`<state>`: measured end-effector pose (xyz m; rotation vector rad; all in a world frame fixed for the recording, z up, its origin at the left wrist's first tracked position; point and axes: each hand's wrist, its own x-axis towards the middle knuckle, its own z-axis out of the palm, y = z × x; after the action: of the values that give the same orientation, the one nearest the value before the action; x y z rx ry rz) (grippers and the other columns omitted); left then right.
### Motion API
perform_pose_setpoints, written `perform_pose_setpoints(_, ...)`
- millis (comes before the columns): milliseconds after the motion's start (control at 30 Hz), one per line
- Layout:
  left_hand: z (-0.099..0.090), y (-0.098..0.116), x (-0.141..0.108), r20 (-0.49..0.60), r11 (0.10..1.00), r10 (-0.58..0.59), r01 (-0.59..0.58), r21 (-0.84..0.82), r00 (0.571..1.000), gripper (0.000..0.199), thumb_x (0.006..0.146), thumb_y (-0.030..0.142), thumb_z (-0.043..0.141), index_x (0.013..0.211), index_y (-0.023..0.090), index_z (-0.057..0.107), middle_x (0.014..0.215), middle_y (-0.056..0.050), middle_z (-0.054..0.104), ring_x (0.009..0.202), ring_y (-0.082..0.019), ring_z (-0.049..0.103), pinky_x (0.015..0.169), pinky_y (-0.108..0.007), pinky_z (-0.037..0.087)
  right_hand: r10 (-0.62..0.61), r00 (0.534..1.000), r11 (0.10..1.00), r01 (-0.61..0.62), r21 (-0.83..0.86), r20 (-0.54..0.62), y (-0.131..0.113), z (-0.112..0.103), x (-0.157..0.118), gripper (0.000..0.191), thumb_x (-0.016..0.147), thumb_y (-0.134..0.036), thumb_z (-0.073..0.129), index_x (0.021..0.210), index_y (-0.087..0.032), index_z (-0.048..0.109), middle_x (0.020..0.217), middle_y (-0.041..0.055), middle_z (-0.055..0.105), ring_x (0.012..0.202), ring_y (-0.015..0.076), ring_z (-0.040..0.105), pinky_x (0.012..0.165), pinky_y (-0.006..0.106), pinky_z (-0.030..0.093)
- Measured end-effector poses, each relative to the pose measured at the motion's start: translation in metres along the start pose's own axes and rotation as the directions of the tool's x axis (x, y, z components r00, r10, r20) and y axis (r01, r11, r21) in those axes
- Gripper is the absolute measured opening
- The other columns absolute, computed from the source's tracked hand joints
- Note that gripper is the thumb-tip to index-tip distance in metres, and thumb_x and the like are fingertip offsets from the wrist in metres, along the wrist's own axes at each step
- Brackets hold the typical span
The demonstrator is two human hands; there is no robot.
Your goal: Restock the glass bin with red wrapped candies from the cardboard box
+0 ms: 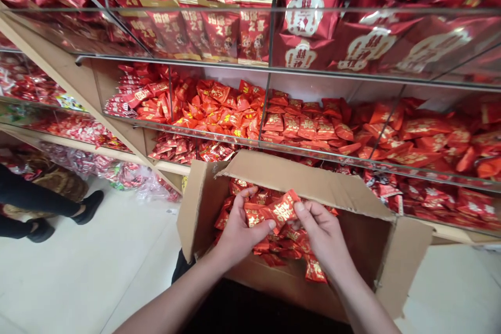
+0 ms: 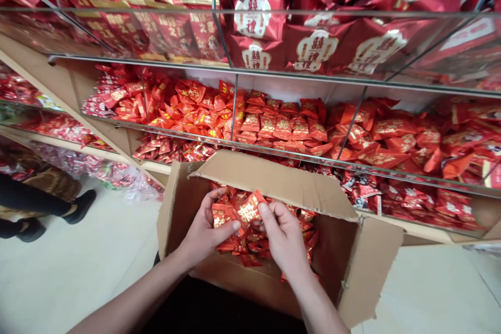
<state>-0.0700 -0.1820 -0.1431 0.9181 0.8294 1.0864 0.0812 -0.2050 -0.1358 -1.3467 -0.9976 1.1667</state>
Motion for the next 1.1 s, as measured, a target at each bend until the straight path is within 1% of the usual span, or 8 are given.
perform_pose_setpoints(267,0.005,0.010,-0.002,0.079,0.999,0.006,-0.009,0.031,0.997,0.061,0.062,0.010,0.070,0.111,0.024,0.037,0.093,0.001,0.059,0.080,-0.012,0.058,0.073,-0.023,0.046,0.083,0.989,0.969,-0.109,0.221,0.124,0.004,-0.008,0.004,0.023,0.077,-0.039,0.057,0.068,-0.018,0.057,0.060,-0.0014,0.058,0.055,0.0112,0.050,0.056,0.023,0.041)
perform_pose_setpoints(367,0.005,0.013,-0.006,0.067,0.996,-0.035,0.029,0.088,0.997,0.061,0.063,0.011,0.069,0.112,0.025,0.037,0.090,0.001,0.061,0.077,-0.013,0.058,0.070,-0.022,0.046,0.063,0.984,0.980,-0.093,0.174,0.168,0.001,-0.007,0.002,0.018,0.076,-0.038,0.058,0.080,-0.021,0.057,0.073,-0.0001,0.059,0.065,0.0135,0.051,0.060,0.025,0.042)
perform_pose_setpoints(500,-0.005,0.023,-0.009,0.042,0.989,-0.063,0.056,0.140,0.997,0.059,0.065,0.017,0.069,0.115,0.024,0.040,0.091,-0.001,0.062,0.078,-0.014,0.058,0.071,-0.023,0.046,0.005,0.981,1.000,-0.003,-0.009,0.195,-0.002,-0.005,0.000,0.023,0.076,-0.039,0.056,0.065,-0.019,0.054,0.063,-0.0018,0.052,0.061,0.0126,0.046,0.060,0.023,0.038)
perform_pose_setpoints(600,-0.016,0.030,-0.009,0.134,0.973,-0.150,0.122,0.195,0.980,0.069,0.058,0.016,0.074,0.118,0.024,0.040,0.086,-0.001,0.063,0.077,-0.015,0.059,0.070,-0.025,0.046,-0.012,0.963,0.996,0.035,-0.081,0.270,-0.002,0.001,0.000,0.028,0.075,-0.040,0.056,0.059,-0.018,0.050,0.056,-0.0038,0.045,0.056,0.0109,0.040,0.054,0.021,0.034)
perform_pose_setpoints(700,-0.019,0.033,-0.009,0.206,0.955,-0.238,0.190,0.230,0.949,0.060,0.058,0.014,0.075,0.111,0.023,0.048,0.086,-0.001,0.064,0.072,-0.014,0.059,0.066,-0.023,0.045,-0.031,0.957,0.997,0.049,-0.058,0.287,-0.003,0.013,-0.002,0.028,0.073,-0.040,0.058,0.056,-0.017,0.053,0.054,-0.0040,0.045,0.054,0.0104,0.041,0.052,0.021,0.035)
perform_pose_setpoints(800,-0.014,0.030,-0.011,0.109,0.978,-0.195,0.184,0.101,0.975,0.055,0.060,0.017,0.074,0.109,0.023,0.050,0.080,0.000,0.065,0.065,-0.012,0.059,0.061,-0.022,0.045,-0.032,0.980,0.998,0.020,0.060,0.198,-0.004,0.028,-0.006,0.020,0.069,-0.040,0.062,0.073,-0.020,0.061,0.068,-0.0004,0.059,0.066,0.0149,0.054,0.063,0.025,0.042)
perform_pose_setpoints(933,-0.008,0.022,-0.012,-0.040,0.991,-0.122,0.119,-0.067,0.992,0.064,0.053,0.020,0.079,0.110,0.020,0.050,0.081,-0.004,0.068,0.073,-0.019,0.063,0.068,-0.028,0.048,0.039,0.994,0.952,-0.068,0.298,0.101,0.004,0.044,-0.010,0.053,0.056,-0.039,0.073,0.102,-0.026,0.052,0.093,0.0045,0.064,0.080,0.0211,0.060,0.071,0.032,0.046)
perform_pose_setpoints(1100,-0.006,0.016,-0.010,-0.131,0.986,-0.113,0.095,-0.134,0.985,0.060,0.056,0.024,0.077,0.110,0.021,0.052,0.094,-0.006,0.067,0.086,-0.023,0.062,0.077,-0.032,0.047,-0.057,0.998,0.952,0.052,0.303,0.007,0.015,0.048,-0.009,0.046,0.057,-0.036,0.073,0.093,-0.024,0.048,0.070,-0.0009,0.059,0.066,0.0157,0.056,0.058,0.026,0.043)
